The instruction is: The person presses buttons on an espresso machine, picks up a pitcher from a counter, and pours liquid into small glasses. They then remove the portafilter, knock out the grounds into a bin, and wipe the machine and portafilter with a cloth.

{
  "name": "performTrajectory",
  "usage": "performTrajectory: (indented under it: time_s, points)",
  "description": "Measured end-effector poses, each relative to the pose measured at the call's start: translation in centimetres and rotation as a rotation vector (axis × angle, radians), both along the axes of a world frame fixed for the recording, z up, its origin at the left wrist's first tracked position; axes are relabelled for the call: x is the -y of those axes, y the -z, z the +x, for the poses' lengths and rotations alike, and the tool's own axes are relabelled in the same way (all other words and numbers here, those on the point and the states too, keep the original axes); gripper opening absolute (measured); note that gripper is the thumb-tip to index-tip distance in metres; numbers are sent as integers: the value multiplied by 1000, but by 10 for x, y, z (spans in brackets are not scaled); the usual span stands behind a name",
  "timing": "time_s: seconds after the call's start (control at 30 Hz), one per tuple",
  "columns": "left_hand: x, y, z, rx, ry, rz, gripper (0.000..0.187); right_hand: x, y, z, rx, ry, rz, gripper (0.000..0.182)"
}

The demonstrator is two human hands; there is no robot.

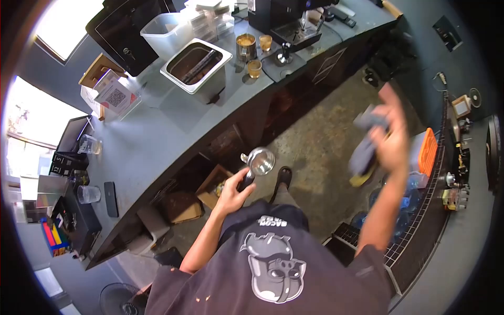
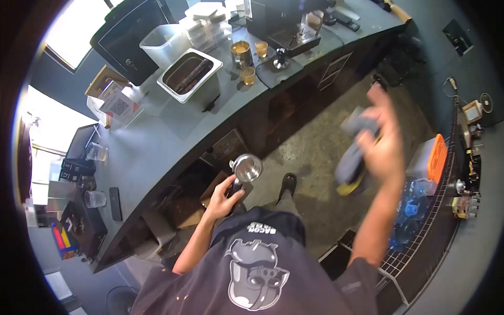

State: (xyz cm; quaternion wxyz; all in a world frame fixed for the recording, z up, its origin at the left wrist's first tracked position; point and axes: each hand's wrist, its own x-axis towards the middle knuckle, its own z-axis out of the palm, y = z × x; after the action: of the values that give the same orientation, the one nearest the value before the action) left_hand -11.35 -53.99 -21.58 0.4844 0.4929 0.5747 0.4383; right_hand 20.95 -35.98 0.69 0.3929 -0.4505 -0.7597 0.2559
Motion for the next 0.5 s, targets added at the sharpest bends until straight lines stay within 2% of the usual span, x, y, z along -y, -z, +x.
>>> performTrajectory:
  time_s: [0.03, 0.07, 0.1, 0.13, 0.3, 0.4, 0.5]
  points:
    - [-5, 0, 9, -31, -33, 1, 54, -38, -26, 18, 16, 11, 77, 63]
    - [-12, -7, 19, 52, -55, -41, 52, -76, -52, 37, 32, 26, 154, 79]
    - [-18, -8, 28, 107, -62, -74, 52, -117, -90, 59, 216, 141, 154, 75]
    - [-22, -9, 35, 165, -73, -106, 51, -178, -124, 96, 407, 125, 182, 72]
    - [-53, -19, 81, 292, -190, -71, 47, -449, -260, 235, 532, 211, 209, 74]
    - [-61, -21, 107, 313, -309, -22, 48, -521, -311, 236, 493, 213, 214, 75]
    - [-59, -20, 118, 325, -370, -11, 47, -549, -305, 215, 423, 200, 172, 73]
